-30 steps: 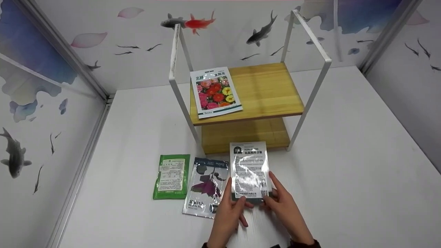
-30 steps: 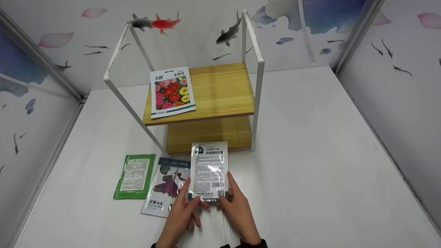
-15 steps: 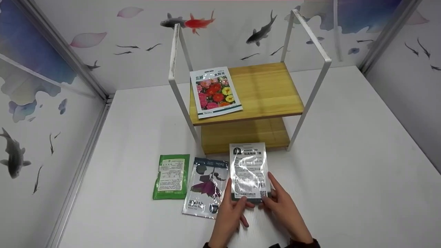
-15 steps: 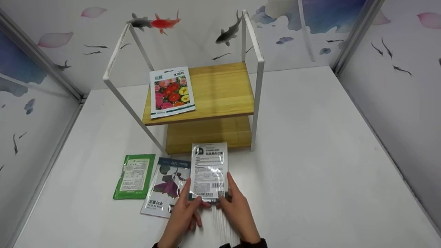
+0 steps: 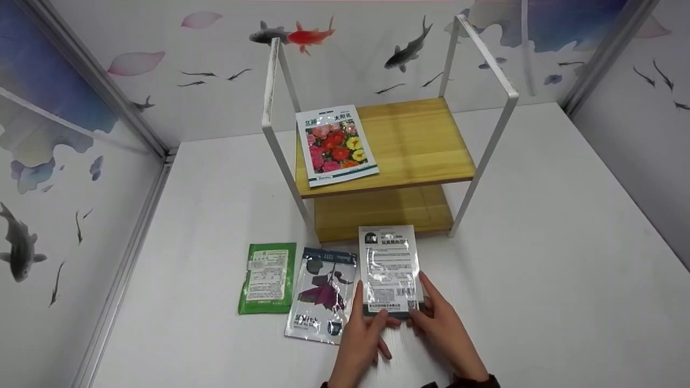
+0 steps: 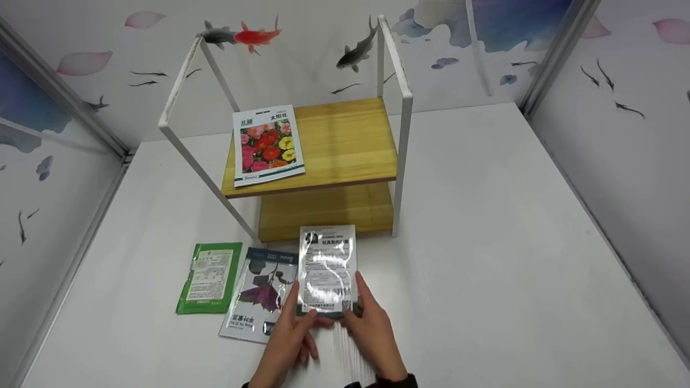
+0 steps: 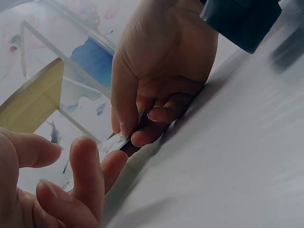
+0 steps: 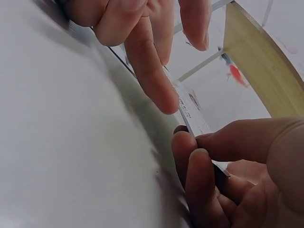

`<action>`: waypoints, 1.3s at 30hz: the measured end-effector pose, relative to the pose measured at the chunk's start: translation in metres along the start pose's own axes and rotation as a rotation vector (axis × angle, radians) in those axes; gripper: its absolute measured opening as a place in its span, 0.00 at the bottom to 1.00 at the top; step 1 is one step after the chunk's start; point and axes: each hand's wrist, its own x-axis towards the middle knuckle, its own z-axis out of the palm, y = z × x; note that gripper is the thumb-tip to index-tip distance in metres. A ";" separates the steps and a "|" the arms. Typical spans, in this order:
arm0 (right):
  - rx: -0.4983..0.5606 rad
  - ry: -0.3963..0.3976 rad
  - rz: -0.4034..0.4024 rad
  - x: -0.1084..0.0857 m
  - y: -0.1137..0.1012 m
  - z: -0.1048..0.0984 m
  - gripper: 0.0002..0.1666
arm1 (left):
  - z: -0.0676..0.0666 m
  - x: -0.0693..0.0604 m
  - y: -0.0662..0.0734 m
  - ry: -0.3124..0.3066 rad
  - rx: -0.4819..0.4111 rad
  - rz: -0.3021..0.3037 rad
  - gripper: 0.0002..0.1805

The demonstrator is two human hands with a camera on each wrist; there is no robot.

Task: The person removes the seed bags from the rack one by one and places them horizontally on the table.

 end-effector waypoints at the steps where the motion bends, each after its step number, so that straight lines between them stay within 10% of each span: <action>1: -0.005 -0.004 0.001 0.000 0.000 0.000 0.45 | 0.000 0.000 0.000 0.004 0.008 -0.009 0.42; 39: -0.173 -0.014 0.013 -0.001 -0.003 0.002 0.43 | 0.001 -0.001 -0.002 0.022 0.120 -0.016 0.44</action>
